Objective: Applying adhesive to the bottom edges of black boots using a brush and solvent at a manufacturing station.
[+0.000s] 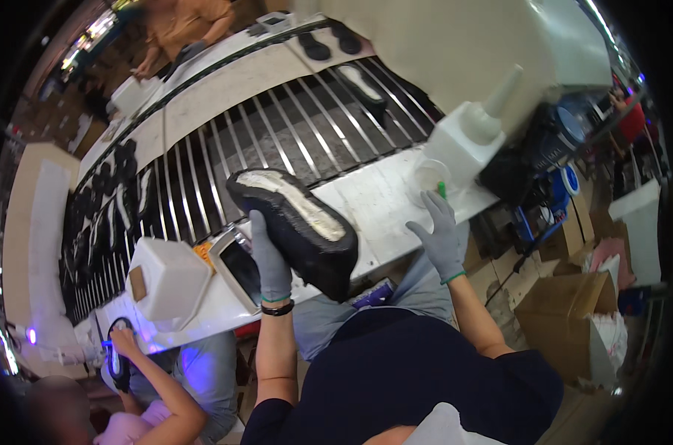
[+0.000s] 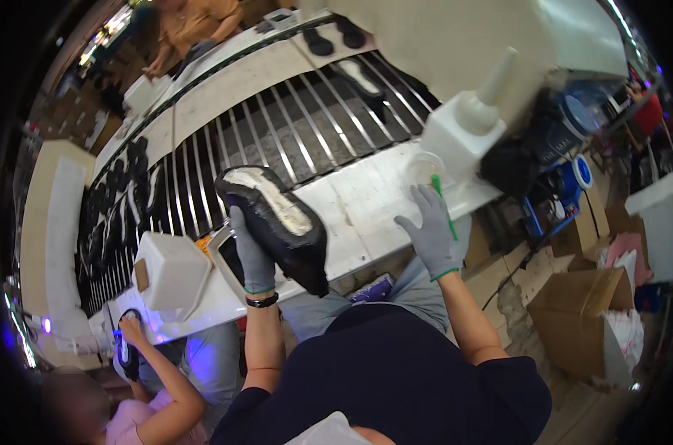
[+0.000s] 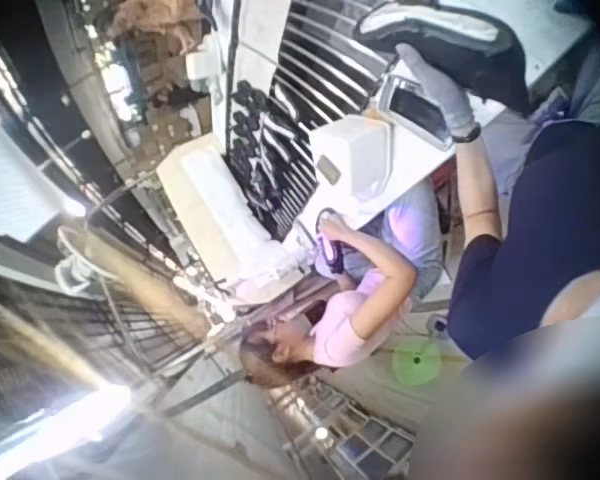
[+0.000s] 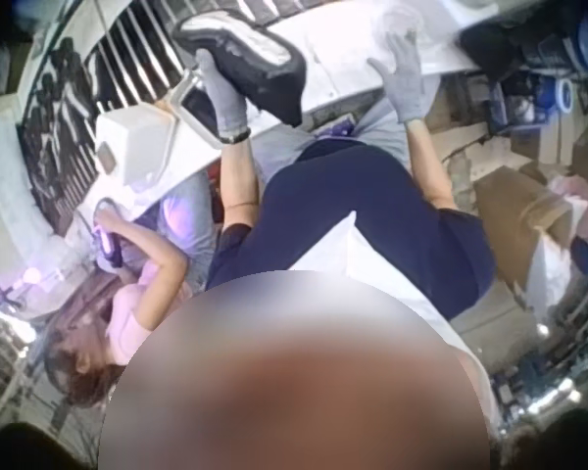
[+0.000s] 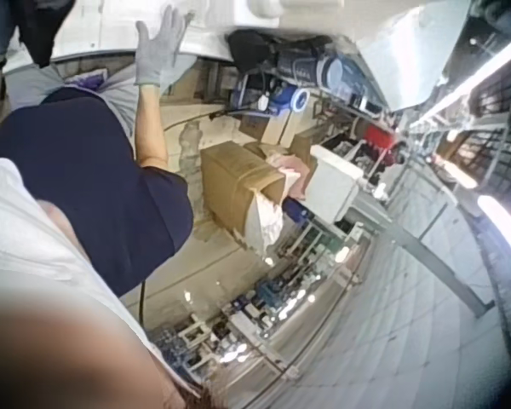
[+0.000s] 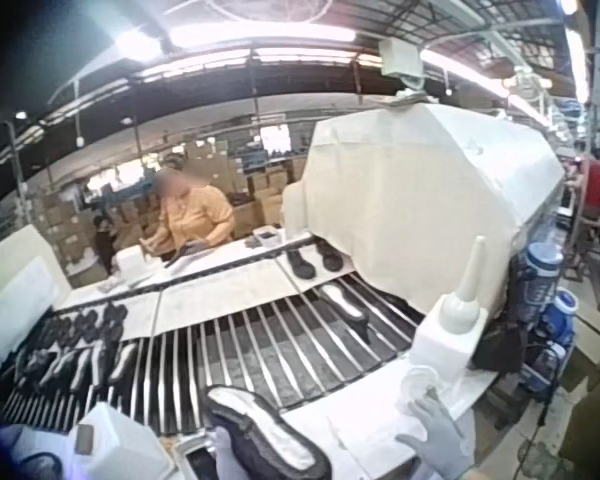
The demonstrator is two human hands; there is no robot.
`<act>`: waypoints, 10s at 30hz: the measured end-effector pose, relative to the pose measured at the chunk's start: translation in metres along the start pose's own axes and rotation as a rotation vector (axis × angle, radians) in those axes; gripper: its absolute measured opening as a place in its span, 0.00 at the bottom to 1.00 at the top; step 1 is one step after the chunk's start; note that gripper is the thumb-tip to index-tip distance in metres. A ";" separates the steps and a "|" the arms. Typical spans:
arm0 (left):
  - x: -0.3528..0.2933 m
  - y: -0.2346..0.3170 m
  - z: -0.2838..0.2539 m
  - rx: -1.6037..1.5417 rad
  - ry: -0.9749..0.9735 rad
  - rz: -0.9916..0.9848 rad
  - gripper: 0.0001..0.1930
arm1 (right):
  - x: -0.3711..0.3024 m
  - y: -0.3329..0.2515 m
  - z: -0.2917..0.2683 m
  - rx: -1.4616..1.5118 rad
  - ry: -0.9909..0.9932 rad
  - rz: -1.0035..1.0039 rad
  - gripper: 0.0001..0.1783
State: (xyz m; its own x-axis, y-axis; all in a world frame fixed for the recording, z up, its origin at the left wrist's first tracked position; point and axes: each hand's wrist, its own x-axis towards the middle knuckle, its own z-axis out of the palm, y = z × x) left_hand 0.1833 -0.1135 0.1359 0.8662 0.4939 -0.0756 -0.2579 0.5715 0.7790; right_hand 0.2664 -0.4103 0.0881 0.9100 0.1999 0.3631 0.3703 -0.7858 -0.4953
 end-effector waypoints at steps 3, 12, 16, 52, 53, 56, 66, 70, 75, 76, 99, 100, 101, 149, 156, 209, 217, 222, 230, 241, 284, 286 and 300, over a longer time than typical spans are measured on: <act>-0.004 0.007 -0.010 0.061 0.137 0.126 0.28 | 0.016 -0.051 0.013 0.046 -0.003 -0.230 0.30; -0.015 0.029 -0.045 -0.117 0.055 0.121 0.26 | -0.023 -0.102 0.025 0.854 -0.829 0.193 0.33; -0.019 0.040 -0.050 0.411 0.183 0.156 0.25 | -0.010 -0.149 0.048 1.028 -1.159 -0.037 0.46; -0.089 0.008 -0.220 1.023 0.690 0.531 0.16 | 0.185 -0.435 0.359 1.709 -0.688 0.370 0.18; -0.089 0.009 -0.219 1.036 0.689 0.513 0.16 | 0.186 -0.430 0.363 1.686 -0.663 0.400 0.18; -0.089 0.010 -0.219 1.090 0.656 0.532 0.15 | 0.184 -0.415 0.395 1.484 -0.432 0.151 0.21; -0.089 -0.005 -0.220 1.058 0.693 0.498 0.15 | 0.171 -0.395 0.466 0.712 -0.864 0.150 0.30; -0.087 -0.013 -0.225 1.043 0.735 0.512 0.16 | 0.208 -0.351 0.388 0.664 -1.034 -0.021 0.41; -0.086 -0.010 -0.222 1.006 0.753 0.441 0.18 | 0.280 -0.222 0.279 0.253 -0.103 -0.312 0.42; -0.086 -0.009 -0.219 1.008 0.744 0.441 0.18 | 0.301 -0.185 0.256 -0.009 0.065 -0.316 0.42; -0.074 0.033 -0.178 1.336 0.393 0.824 0.21 | 0.320 -0.247 0.221 0.391 -0.259 -0.387 0.28; -0.069 0.041 -0.166 1.282 0.369 0.956 0.21 | 0.306 -0.267 0.240 0.380 -0.261 -0.419 0.26; -0.062 0.050 -0.153 1.235 0.328 1.072 0.20 | 0.289 -0.282 0.258 0.227 -0.246 -0.399 0.29; 0.096 0.061 0.017 0.100 0.163 0.421 0.40 | 0.348 -0.083 0.014 -0.315 -0.511 -0.226 0.38; 0.004 -0.030 0.049 0.056 0.120 0.293 0.28 | 0.165 -0.120 -0.075 0.600 -0.419 -0.433 0.30; -0.080 -0.114 -0.016 0.962 0.006 0.476 0.40 | 0.031 -0.056 -0.032 0.816 -0.566 0.125 0.11; -0.072 -0.129 -0.029 1.055 0.091 0.815 0.36 | -0.004 -0.090 -0.030 0.715 -0.595 -0.126 0.11; -0.074 -0.140 -0.042 1.098 0.073 0.863 0.43 | -0.001 -0.085 -0.015 0.661 -0.578 0.021 0.10; -0.081 -0.136 -0.042 1.056 0.025 0.603 0.45 | 0.037 -0.058 0.038 0.450 -0.439 0.066 0.10; -0.083 -0.133 -0.040 0.987 0.046 0.547 0.44 | 0.025 -0.068 -0.011 0.661 -0.798 -0.058 0.08; 0.002 0.021 0.004 0.777 -0.873 -0.082 0.38 | 0.097 -0.136 -0.065 0.351 -0.215 -0.970 0.13; 0.027 0.022 0.002 0.727 -1.020 -0.179 0.28 | 0.116 -0.140 -0.063 0.252 -0.175 -1.028 0.10; 0.100 0.003 -0.035 0.639 -1.049 -0.365 0.29 | 0.166 -0.130 -0.037 0.397 -0.568 -0.810 0.08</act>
State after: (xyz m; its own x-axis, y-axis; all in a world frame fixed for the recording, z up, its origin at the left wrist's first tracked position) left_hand 0.2545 -0.0392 0.1085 0.8393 -0.5414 -0.0501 0.0629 0.0052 0.9980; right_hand 0.3620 -0.2966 0.2422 0.2805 0.9018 0.3288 0.8451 -0.0696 -0.5300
